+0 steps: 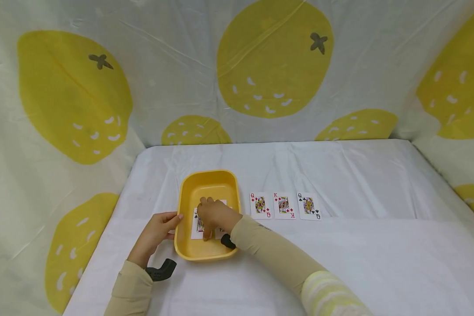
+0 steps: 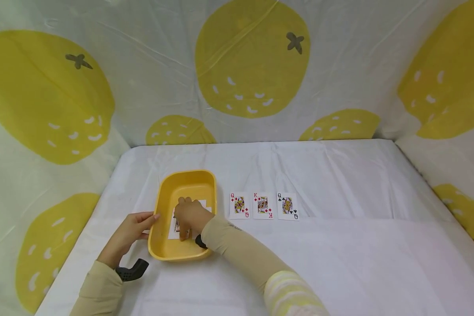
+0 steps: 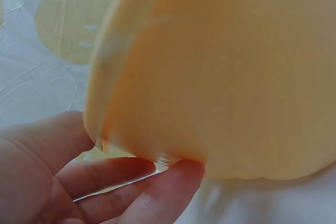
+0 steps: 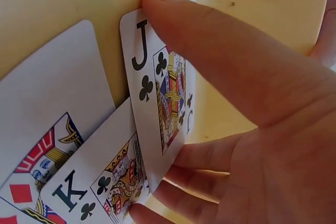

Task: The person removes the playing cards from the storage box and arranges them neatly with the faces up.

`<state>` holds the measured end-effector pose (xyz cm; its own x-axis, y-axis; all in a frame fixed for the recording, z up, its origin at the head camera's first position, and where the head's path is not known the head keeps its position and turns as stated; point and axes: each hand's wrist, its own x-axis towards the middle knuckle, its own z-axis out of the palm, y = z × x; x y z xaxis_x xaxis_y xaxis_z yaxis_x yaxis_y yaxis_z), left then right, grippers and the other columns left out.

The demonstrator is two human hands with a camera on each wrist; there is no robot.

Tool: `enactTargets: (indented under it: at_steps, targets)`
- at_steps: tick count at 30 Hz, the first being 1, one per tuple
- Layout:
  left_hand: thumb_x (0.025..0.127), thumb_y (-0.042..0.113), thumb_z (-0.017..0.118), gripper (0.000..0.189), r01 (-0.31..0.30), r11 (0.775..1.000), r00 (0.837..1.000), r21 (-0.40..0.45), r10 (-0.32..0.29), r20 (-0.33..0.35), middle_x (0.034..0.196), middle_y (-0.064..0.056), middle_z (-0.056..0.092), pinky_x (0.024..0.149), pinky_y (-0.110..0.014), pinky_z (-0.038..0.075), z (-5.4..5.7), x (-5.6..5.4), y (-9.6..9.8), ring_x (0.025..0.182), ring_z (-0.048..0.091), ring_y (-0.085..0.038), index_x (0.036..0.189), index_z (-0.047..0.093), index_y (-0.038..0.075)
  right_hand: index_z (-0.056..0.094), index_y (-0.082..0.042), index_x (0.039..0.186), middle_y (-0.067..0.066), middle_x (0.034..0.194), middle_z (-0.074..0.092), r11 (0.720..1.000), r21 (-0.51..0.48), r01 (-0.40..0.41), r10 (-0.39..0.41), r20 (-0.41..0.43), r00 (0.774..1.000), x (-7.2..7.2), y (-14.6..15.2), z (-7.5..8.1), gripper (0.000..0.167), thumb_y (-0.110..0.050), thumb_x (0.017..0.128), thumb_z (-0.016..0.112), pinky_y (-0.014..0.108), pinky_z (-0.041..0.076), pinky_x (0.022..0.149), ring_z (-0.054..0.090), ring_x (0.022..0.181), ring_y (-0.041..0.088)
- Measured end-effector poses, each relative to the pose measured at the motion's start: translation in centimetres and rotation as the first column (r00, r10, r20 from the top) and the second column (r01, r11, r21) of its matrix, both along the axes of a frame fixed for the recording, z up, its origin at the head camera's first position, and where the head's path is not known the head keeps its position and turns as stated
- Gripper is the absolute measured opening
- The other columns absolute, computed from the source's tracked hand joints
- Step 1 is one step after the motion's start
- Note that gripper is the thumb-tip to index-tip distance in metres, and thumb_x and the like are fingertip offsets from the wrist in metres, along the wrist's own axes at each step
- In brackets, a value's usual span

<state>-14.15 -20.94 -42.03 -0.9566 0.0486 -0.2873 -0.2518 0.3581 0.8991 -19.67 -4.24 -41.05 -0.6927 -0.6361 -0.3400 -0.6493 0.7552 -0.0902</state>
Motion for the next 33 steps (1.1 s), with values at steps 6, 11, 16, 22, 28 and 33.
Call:
enactTargets:
  at_steps: [6,11,16,22,28,33]
  targets:
    - [0.090,0.024,0.056,0.044,-0.004,1.000,1.000,-0.009,0.004,-0.007,0.111,-0.020,0.057,0.065,-0.032,0.054,-0.1,0.0,-0.2,0.085,0.059,-0.020,0.117,0.054,-0.009,0.059,-0.010,0.097,0.003,0.093,0.040,0.999,0.046,0.003,-0.003,0.006,1.000,0.0,-0.4,0.0,0.052,-0.042,0.060,0.079,0.025,0.040,0.072,0.038,0.083,0.016]
    - [0.090,0.023,0.056,0.043,-0.011,1.000,1.000,-0.004,0.011,-0.003,0.112,-0.021,0.057,0.065,-0.033,0.054,-0.2,0.0,-0.1,0.086,0.059,-0.021,0.117,0.054,-0.009,0.057,-0.007,0.102,0.003,0.090,0.038,0.998,0.055,-0.011,0.011,-0.008,1.000,0.0,-0.6,0.0,0.056,-0.040,0.062,0.077,0.023,0.039,0.068,0.037,0.081,0.015]
    - [0.090,0.023,0.056,0.042,-0.013,1.000,1.000,-0.007,0.013,0.008,0.114,-0.021,0.056,0.066,-0.033,0.053,-0.2,-0.1,-0.1,0.087,0.059,-0.021,0.118,0.054,-0.009,0.051,-0.005,0.114,0.002,0.093,0.038,1.000,0.020,-0.005,0.005,-0.004,1.000,-0.1,-0.6,0.3,0.067,-0.041,0.064,0.076,0.022,0.041,0.069,0.039,0.082,0.015]
    - [0.090,0.024,0.055,0.043,-0.009,1.000,1.000,-0.021,0.009,0.001,0.115,-0.022,0.055,0.066,-0.033,0.053,-0.1,-0.1,-0.1,0.088,0.059,-0.022,0.118,0.053,-0.009,0.044,-0.004,0.125,0.004,0.102,0.040,1.000,-0.022,-0.003,0.004,0.020,1.000,-0.7,0.0,2.0,0.078,-0.045,0.066,0.075,0.022,0.041,0.075,0.038,0.087,0.015]
    - [0.090,0.023,0.055,0.043,-0.011,1.000,1.000,-0.016,0.011,0.004,0.112,-0.021,0.057,0.065,-0.033,0.053,-0.1,-0.2,-0.1,0.085,0.060,-0.021,0.118,0.053,-0.010,0.036,-0.001,0.133,0.010,0.122,0.039,0.997,-0.077,0.003,-0.001,0.023,1.000,-1.5,2.0,3.9,0.088,-0.044,0.066,0.074,0.025,0.039,0.089,0.040,0.101,0.018]
    - [0.091,0.021,0.054,0.042,-0.014,1.000,1.000,-0.008,0.014,0.009,0.110,-0.021,0.058,0.065,-0.033,0.053,-0.1,-0.2,-0.1,0.083,0.061,-0.022,0.119,0.052,-0.010,0.030,-0.002,0.138,0.010,0.128,0.035,0.985,-0.147,0.089,-0.080,0.067,0.995,-2.3,4.6,4.9,0.092,-0.039,0.067,0.076,0.029,0.036,0.095,0.040,0.105,0.019]
